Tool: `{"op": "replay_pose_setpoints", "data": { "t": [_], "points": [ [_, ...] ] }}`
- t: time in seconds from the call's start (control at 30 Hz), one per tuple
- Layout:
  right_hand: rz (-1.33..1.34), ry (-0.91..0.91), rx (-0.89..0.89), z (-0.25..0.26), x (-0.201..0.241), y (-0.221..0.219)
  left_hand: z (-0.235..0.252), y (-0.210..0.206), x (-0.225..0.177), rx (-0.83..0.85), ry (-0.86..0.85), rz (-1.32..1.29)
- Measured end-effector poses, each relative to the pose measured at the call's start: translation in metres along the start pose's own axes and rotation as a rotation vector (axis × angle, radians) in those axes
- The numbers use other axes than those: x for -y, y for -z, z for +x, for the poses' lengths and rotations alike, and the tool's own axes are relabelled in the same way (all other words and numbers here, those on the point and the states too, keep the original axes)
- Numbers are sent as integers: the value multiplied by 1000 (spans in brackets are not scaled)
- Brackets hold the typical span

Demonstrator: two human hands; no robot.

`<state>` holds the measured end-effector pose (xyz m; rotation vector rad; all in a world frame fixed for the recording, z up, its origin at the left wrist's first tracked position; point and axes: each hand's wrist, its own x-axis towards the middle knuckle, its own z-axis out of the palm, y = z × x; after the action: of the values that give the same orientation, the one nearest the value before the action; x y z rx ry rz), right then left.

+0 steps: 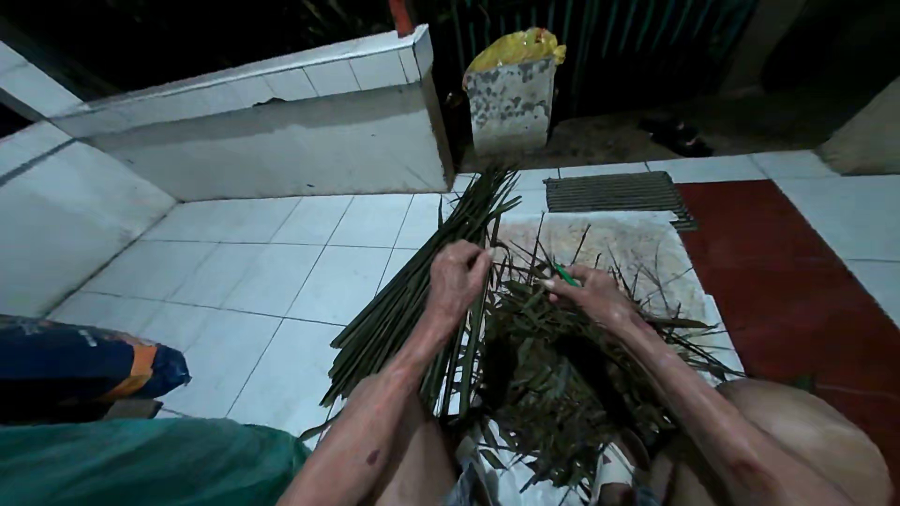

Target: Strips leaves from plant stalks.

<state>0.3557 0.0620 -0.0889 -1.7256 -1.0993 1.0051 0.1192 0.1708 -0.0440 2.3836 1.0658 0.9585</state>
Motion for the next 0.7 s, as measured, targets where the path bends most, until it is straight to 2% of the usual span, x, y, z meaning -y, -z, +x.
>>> {"op": "replay_pose_setpoints", "data": {
  "t": [0.07, 0.17, 0.53, 0.7],
  "points": [
    [38, 24, -16, 0, 2, -6, 3, -11, -6, 153, 141, -157],
    [83, 59, -27, 0, 8, -24, 6, -23, -12, 240, 260, -388],
    [167, 135, -83, -17, 14, -42, 13, -43, -33, 216, 444, -736],
    [62, 136, -94, -13, 6, -32, 21, -38, -39, 166, 640, -869]
  ]
}}
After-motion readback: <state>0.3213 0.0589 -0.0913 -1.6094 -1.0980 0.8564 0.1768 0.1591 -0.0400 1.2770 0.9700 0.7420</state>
